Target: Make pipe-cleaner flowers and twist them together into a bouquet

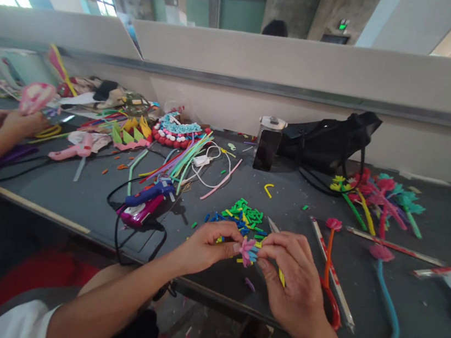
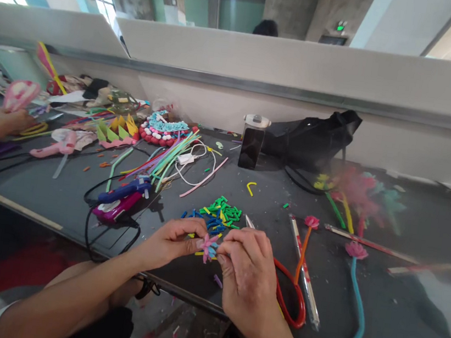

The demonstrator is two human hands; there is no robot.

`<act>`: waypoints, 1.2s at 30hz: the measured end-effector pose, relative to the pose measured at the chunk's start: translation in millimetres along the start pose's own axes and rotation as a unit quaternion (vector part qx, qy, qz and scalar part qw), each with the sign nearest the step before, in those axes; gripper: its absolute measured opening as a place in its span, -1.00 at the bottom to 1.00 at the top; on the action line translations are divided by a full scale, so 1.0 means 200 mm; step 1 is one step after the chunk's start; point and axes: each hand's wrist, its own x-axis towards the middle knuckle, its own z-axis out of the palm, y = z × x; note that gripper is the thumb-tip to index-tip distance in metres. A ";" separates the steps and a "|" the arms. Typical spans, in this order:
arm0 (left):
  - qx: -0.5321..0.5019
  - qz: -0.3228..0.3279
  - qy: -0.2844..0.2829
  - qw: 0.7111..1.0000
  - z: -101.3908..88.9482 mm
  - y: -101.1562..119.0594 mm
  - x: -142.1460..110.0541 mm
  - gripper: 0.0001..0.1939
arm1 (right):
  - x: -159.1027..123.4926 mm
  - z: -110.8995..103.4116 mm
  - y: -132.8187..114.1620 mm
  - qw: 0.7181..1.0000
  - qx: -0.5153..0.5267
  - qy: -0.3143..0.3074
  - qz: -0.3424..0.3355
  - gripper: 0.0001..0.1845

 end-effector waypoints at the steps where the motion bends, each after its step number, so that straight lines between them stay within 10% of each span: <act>1: 0.000 -0.001 0.000 1.000 0.00 0.00 0.00 -0.76 | 0.00 0.00 0.00 1.000 -0.006 0.000 -0.002 -0.83; 16: -0.077 -0.021 -0.015 0.997 0.01 0.00 0.00 -0.76 | -0.03 0.00 0.02 0.989 0.066 0.071 0.115 -0.87; 36: -0.084 -0.019 -0.017 0.996 0.02 -0.01 -0.01 -0.77 | -0.02 0.02 0.01 0.991 0.080 0.028 0.099 -0.91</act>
